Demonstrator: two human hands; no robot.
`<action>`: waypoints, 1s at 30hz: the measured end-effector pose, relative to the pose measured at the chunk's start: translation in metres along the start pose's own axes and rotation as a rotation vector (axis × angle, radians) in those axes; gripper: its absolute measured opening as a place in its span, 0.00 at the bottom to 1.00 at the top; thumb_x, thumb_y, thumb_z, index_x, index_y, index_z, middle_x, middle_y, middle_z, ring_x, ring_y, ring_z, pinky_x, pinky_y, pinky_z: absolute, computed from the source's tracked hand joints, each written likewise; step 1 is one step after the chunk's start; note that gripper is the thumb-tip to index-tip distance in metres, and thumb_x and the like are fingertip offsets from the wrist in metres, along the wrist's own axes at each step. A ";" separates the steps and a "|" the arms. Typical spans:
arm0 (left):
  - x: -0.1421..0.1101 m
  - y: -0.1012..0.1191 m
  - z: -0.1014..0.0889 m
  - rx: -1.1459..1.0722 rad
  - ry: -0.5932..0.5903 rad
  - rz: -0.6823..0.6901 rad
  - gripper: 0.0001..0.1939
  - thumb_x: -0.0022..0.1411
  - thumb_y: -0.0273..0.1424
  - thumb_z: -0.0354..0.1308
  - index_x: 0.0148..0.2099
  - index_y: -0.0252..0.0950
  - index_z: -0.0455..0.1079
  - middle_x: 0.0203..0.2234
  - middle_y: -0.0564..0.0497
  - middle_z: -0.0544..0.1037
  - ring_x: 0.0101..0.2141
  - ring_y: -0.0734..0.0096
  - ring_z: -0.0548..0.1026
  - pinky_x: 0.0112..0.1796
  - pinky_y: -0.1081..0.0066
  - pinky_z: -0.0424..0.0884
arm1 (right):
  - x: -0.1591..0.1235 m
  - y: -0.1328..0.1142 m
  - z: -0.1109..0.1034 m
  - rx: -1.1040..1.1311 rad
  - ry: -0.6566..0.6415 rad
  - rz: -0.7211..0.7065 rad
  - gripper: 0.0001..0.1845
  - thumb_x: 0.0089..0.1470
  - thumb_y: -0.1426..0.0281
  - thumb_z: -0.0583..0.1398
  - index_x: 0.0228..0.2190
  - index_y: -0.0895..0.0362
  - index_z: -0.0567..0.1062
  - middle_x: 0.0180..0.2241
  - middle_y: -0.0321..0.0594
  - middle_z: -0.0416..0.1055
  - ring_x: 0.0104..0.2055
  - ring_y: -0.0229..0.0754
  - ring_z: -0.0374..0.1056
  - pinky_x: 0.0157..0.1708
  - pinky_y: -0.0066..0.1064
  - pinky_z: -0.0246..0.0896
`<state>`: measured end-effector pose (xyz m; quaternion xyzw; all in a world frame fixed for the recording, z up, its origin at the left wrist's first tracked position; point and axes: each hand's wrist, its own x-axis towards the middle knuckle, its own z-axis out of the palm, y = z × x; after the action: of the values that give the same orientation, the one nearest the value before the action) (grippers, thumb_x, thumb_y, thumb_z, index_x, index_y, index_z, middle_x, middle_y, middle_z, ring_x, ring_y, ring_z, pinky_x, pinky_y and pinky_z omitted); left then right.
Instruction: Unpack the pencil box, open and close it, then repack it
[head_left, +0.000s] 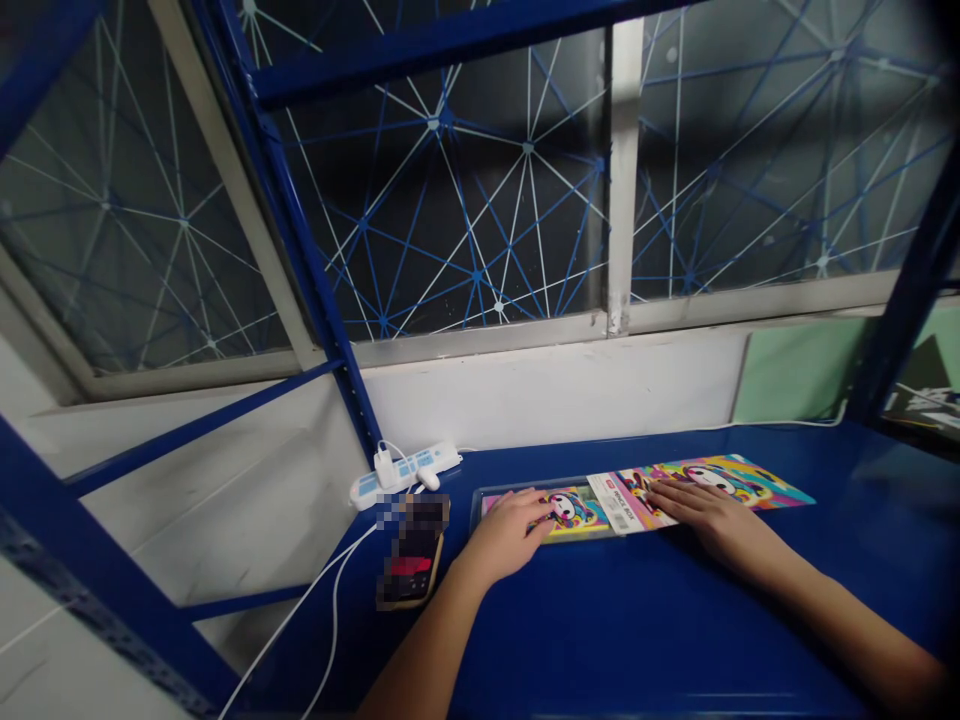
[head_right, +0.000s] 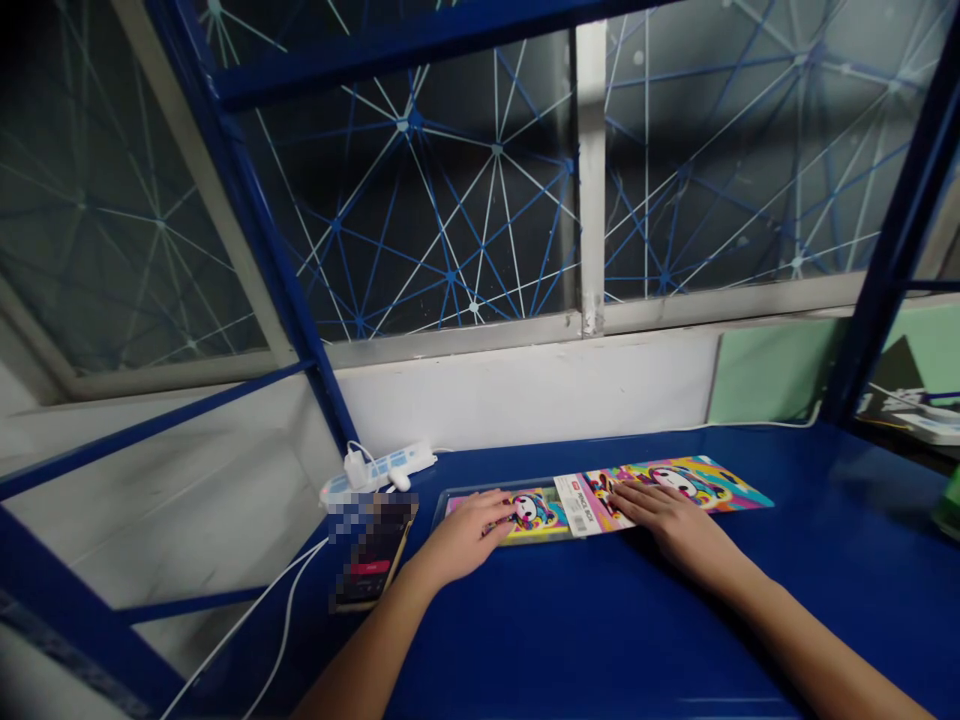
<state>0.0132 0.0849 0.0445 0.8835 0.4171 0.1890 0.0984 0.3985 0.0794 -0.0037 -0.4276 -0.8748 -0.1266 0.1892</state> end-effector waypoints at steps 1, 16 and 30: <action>-0.001 0.000 -0.001 -0.001 0.011 0.000 0.19 0.72 0.40 0.50 0.60 0.46 0.71 0.62 0.51 0.71 0.62 0.62 0.67 0.63 0.57 0.59 | 0.000 0.001 0.001 -0.004 0.002 0.003 0.31 0.61 0.79 0.50 0.62 0.46 0.67 0.63 0.38 0.65 0.63 0.49 0.64 0.60 0.52 0.60; -0.005 -0.020 -0.011 -0.057 0.035 0.041 0.16 0.69 0.38 0.59 0.56 0.39 0.71 0.58 0.45 0.73 0.57 0.57 0.71 0.58 0.49 0.66 | -0.003 0.012 0.009 -0.060 0.068 0.030 0.29 0.60 0.77 0.52 0.60 0.49 0.70 0.57 0.43 0.73 0.57 0.51 0.70 0.54 0.50 0.65; -0.004 -0.026 -0.012 -0.046 0.011 0.064 0.16 0.69 0.38 0.58 0.56 0.39 0.69 0.56 0.45 0.72 0.51 0.59 0.74 0.51 0.53 0.73 | -0.004 0.018 0.003 -0.088 0.046 0.052 0.29 0.59 0.75 0.52 0.60 0.44 0.70 0.60 0.38 0.69 0.60 0.52 0.66 0.57 0.52 0.61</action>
<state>-0.0128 0.0984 0.0455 0.8928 0.3848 0.2064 0.1103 0.4143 0.0882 -0.0067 -0.4550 -0.8524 -0.1698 0.1938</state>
